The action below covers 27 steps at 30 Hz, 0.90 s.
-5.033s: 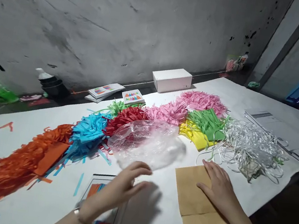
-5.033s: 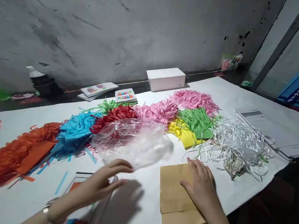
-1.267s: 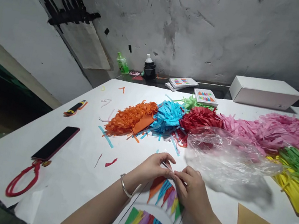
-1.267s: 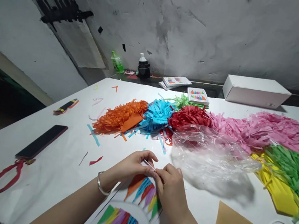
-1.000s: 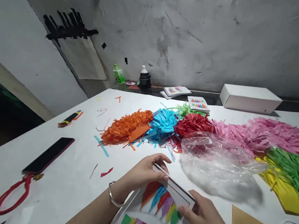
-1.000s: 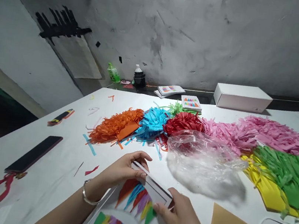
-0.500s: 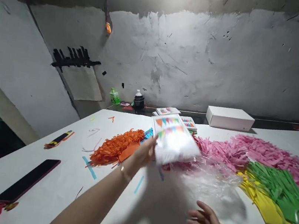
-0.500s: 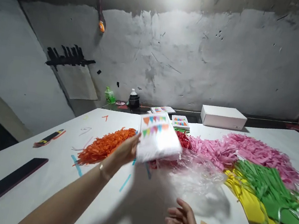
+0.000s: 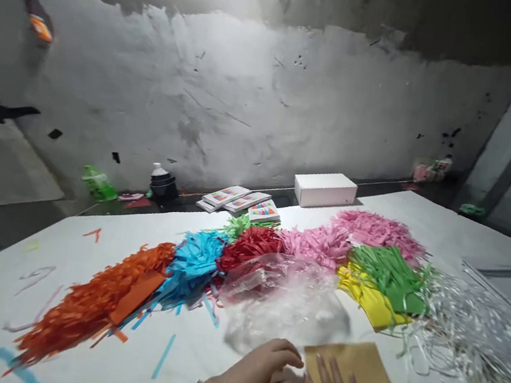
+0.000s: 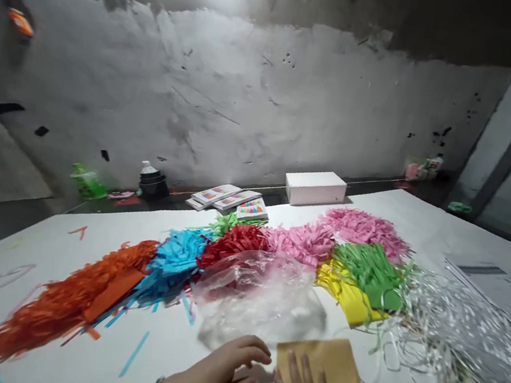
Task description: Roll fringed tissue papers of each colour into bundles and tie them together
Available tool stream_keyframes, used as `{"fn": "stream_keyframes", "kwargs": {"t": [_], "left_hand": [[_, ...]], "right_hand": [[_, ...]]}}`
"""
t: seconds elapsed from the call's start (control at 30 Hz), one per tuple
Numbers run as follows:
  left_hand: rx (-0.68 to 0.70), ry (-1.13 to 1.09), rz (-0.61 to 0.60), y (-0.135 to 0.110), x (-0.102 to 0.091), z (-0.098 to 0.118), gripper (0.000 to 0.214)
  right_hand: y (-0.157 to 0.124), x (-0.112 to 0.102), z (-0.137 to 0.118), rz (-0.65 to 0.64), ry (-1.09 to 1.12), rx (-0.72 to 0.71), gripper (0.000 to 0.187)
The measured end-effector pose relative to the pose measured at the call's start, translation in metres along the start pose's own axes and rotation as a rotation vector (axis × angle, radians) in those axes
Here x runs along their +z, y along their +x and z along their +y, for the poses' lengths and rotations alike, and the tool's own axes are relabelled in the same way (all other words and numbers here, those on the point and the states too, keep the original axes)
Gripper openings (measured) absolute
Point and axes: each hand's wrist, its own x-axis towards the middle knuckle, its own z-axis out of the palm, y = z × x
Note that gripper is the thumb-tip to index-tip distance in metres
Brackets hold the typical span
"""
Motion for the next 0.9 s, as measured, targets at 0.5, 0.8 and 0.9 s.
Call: {"fn": "stream_keyframes", "kwargs": {"t": [0.5, 0.8, 0.9], "left_hand": [[0.163, 0.236, -0.005, 0.172, 0.041, 0.032, 0.022], [0.07, 0.162, 0.058, 0.333, 0.082, 0.021, 0.027], [-0.045, 0.035, 0.183, 0.351, 0.079, 0.013, 0.035]], "right_hand": [[0.061, -0.107, 0.227, 0.329, 0.124, 0.433, 0.02], [0.055, -0.113, 0.256, 0.591, 0.127, 0.417, 0.021], [0.055, -0.124, 0.256, 0.769, 0.111, 0.435, 0.03]]}}
